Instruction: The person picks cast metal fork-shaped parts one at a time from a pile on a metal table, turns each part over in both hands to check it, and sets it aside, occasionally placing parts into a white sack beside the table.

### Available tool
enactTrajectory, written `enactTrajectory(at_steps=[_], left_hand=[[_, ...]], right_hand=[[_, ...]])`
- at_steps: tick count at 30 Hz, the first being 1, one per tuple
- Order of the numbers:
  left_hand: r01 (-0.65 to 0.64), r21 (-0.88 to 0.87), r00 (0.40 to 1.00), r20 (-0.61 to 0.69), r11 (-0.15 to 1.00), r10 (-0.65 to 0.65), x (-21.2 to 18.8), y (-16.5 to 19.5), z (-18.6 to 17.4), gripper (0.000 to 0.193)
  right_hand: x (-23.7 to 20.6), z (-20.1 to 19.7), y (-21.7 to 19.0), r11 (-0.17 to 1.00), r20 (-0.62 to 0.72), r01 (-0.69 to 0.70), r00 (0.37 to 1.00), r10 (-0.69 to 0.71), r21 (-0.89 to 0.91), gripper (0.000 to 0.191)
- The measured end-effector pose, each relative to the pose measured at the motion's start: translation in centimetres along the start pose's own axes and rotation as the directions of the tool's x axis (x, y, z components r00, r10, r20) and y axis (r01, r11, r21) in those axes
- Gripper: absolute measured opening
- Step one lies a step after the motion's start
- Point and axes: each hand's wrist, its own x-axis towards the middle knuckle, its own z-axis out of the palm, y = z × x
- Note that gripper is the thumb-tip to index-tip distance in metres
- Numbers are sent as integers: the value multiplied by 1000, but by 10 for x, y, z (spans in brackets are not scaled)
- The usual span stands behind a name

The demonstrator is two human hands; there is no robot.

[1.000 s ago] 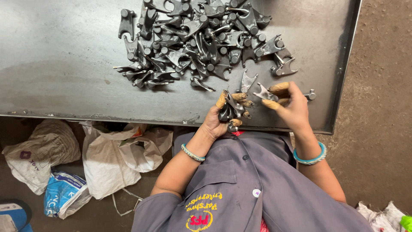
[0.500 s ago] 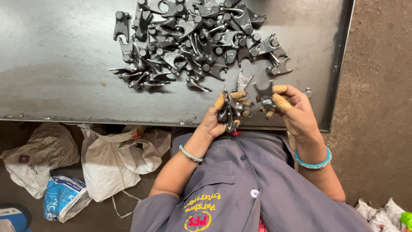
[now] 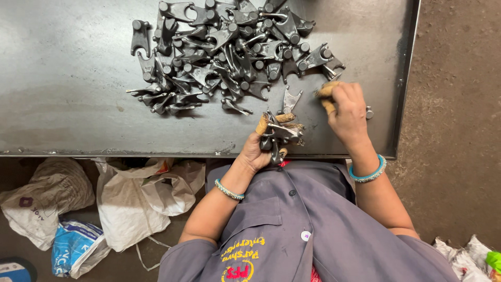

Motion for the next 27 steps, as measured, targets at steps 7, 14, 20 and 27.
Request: enactTrajectory(at_steps=[7,14,20,27], left_hand=[[-17,-28,999,-33,999,16,-1,0,-4,80],[-27,-48,999,-41,998,25,-3,-2,-11,79],[-42,-76,999,-25,996,40,-2,-4,-13,77],[-44,-31,999,-24,999,43,0,-3,-12,79]], right_hand=[[-29,-10,-7,993,74,-32,997,23,116,41],[-42,8,-19,952,97,-284,957,273,116,57],[-35,34,-29,985,-105,-97,991,83,-141,59],[-38,35,-2,793,48,-424,891,451,438,49]])
